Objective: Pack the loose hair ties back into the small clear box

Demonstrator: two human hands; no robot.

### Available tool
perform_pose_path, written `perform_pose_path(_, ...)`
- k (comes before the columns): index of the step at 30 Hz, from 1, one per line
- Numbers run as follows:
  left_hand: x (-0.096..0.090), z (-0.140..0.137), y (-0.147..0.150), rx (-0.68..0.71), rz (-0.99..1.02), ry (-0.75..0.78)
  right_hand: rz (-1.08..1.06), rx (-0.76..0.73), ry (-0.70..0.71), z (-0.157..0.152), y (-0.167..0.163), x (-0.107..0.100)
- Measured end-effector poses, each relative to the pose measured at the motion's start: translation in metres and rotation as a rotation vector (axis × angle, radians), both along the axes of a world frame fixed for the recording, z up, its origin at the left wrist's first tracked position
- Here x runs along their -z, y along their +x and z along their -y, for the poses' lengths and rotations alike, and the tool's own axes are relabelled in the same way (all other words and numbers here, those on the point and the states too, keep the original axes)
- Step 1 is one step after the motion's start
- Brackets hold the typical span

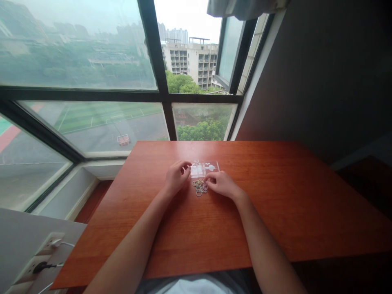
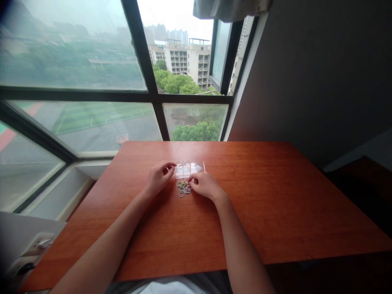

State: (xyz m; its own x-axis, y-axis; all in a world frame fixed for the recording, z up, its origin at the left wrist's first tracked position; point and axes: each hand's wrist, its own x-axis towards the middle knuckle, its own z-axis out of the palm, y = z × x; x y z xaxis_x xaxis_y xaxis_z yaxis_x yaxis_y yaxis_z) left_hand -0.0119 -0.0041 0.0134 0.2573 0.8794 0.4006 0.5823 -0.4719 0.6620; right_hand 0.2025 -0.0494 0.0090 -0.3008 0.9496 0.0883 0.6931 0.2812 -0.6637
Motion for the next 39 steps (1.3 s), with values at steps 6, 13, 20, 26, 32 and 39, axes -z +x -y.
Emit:
perform_pose_path(6, 0.0003, 0.0009, 0.0005, 0.011, -0.007, -0.002, 0.058, 0.008, -0.005, 0.003, -0.0029, -0.0031)
perform_pose_path(13, 0.001, 0.0003, 0.0008, 0.024, -0.016, 0.005, 0.057, -0.003, -0.026, 0.0027, -0.0029, -0.0022)
perform_pose_path(20, 0.0002, 0.0004, 0.0013, 0.038, -0.017, 0.007, 0.051, -0.023, -0.033, 0.0022, -0.0035, -0.0022)
perform_pose_path(26, -0.0006, 0.0009, 0.0018, 0.04, -0.011, 0.001, 0.054, -0.026, -0.04, 0.0034, -0.0034, -0.002)
perform_pose_path(32, -0.0016, 0.0017, 0.0022, 0.049, 0.01, 0.002, 0.034, -0.025, -0.031, 0.003, -0.0042, -0.0019)
perform_pose_path(39, -0.0026, 0.0031, 0.0026, 0.061, 0.014, 0.002, -0.04, -0.031, 0.01, 0.0006, -0.0042, -0.0027)
